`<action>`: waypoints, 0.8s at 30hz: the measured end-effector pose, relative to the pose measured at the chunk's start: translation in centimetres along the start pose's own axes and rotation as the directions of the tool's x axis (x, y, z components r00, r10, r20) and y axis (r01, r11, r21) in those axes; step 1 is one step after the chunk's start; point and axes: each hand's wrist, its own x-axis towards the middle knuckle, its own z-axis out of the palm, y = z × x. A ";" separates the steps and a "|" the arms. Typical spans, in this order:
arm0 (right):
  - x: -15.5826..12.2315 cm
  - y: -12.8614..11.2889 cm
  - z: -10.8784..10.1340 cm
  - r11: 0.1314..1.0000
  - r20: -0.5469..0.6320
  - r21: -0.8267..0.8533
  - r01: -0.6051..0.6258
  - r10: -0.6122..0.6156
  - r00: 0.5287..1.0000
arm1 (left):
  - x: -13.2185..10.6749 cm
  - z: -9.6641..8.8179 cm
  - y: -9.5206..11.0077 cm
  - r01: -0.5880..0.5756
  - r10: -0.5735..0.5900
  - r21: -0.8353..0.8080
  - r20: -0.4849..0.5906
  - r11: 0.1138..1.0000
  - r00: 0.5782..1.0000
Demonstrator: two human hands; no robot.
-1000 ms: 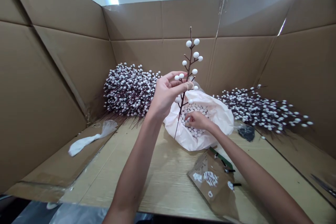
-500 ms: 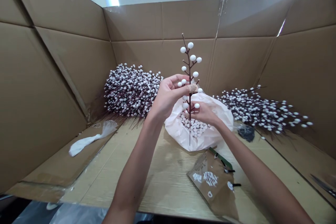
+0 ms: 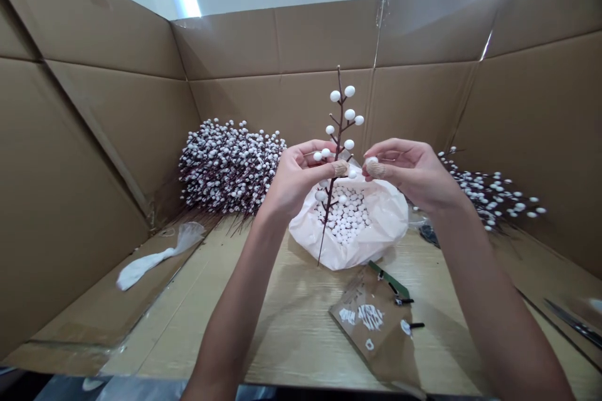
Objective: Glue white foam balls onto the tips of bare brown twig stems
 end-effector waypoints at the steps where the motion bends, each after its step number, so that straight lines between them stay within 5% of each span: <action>1: -0.1 -0.2 0.0 1.000 -0.008 0.022 -0.006 0.006 1.000 | 0.0 0.0 0.0 -0.001 0.001 0.000 0.005 1.000 1.000; 6: -0.4 -0.8 0.6 0.991 -0.054 0.129 0.015 -0.008 0.998 | -0.3 0.2 0.1 -0.034 0.034 0.003 0.036 0.999 0.999; 24: -0.7 -1.1 1.6 0.994 -0.039 0.093 0.062 -0.059 0.998 | -1.0 0.8 0.6 -0.008 0.000 0.100 0.080 0.995 0.997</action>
